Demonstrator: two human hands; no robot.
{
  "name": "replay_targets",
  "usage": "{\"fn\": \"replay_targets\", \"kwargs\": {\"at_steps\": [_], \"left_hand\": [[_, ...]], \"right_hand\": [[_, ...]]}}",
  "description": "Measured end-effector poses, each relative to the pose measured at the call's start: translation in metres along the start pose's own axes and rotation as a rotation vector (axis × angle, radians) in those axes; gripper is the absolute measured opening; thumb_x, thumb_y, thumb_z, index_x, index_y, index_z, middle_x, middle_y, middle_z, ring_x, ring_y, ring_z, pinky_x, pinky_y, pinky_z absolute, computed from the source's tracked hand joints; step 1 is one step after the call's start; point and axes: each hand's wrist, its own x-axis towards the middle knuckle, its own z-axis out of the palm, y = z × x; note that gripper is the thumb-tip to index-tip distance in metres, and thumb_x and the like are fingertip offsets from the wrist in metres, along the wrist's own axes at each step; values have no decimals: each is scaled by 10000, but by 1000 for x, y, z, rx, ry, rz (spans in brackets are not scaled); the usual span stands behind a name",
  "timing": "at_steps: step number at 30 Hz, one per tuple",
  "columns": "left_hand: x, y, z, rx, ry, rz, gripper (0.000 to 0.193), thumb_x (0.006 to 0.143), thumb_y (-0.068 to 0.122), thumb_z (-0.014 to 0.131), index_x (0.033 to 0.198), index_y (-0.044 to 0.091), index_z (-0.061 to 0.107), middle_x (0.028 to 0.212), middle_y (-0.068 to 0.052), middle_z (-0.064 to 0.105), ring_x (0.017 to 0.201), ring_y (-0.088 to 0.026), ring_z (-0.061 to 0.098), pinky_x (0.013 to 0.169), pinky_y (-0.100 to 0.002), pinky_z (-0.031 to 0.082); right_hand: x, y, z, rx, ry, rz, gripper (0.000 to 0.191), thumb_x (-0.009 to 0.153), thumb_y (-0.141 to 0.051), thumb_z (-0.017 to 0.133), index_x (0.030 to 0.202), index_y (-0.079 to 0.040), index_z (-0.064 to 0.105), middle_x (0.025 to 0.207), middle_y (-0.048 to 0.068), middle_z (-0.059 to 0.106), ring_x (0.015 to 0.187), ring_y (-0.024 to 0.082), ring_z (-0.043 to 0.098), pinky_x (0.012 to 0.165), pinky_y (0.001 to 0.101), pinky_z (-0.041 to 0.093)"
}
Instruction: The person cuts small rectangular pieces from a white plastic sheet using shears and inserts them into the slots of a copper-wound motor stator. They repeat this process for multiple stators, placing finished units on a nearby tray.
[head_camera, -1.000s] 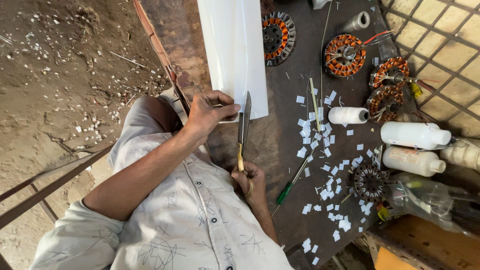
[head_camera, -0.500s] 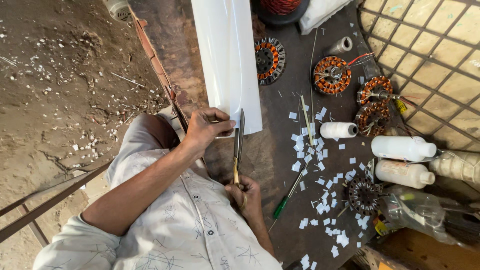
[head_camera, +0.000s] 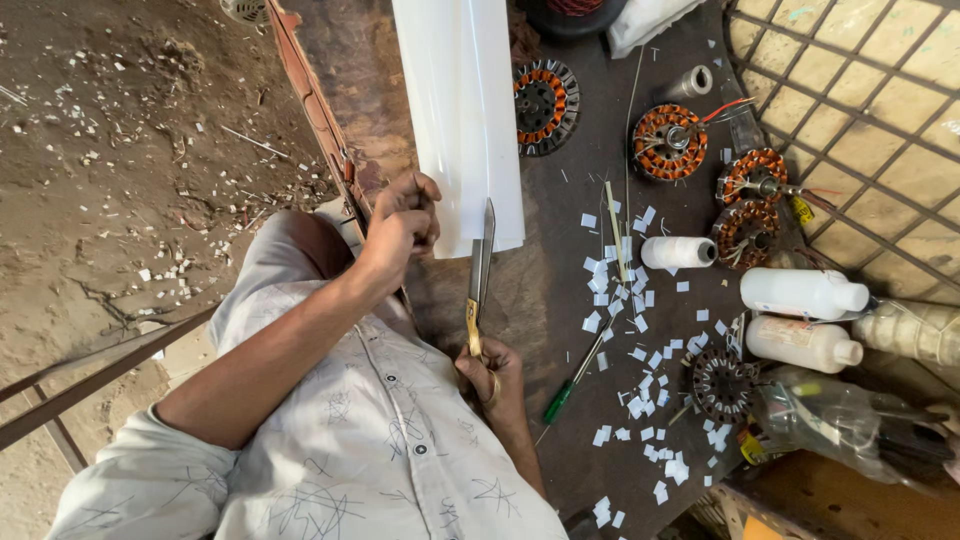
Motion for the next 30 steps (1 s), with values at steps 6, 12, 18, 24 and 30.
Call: {"fn": "replay_targets", "kwargs": {"at_steps": [6,12,18,24,30], "left_hand": [[-16,15,4,670,-161,462,775,653,-139,548,1411,-27,434,1102,-159,668,484,-84,456,396,-230,382],[-7,26,3,885,-230,639,239,887,89,827,1125,92,806,1274,-137,731,972,-172,749,769,-269,627],[5,18,7,862,-65,716,160,855,129,897,971,60,810,1085,-134,773,936,-187,751,786,-318,608],[3,-5,32,322,241,288,169,897,-20,847,837,-83,703,866,-108,689,715,-103,565,628,-252,455],[7,-5,40,61,255,226,190,817,-72,776,935,13,653,839,-78,730,755,-132,733,732,-269,655]], "right_hand": [[-4,-8,2,103,31,76,268,870,-229,817,876,-19,651,607,-17,573,441,63,476,372,240,325],[-1,-3,-2,64,13,60,258,867,-232,805,871,-17,662,560,-7,563,403,49,445,363,221,304],[5,3,4,-33,-8,-8,276,889,-236,815,865,-7,661,562,-11,564,424,49,457,385,228,320],[7,12,13,-49,72,37,273,834,-255,820,873,-25,678,551,-35,553,406,51,465,371,239,334],[4,26,10,-38,66,-92,425,897,-397,815,841,-8,652,613,-69,522,509,32,421,446,233,302]]}}
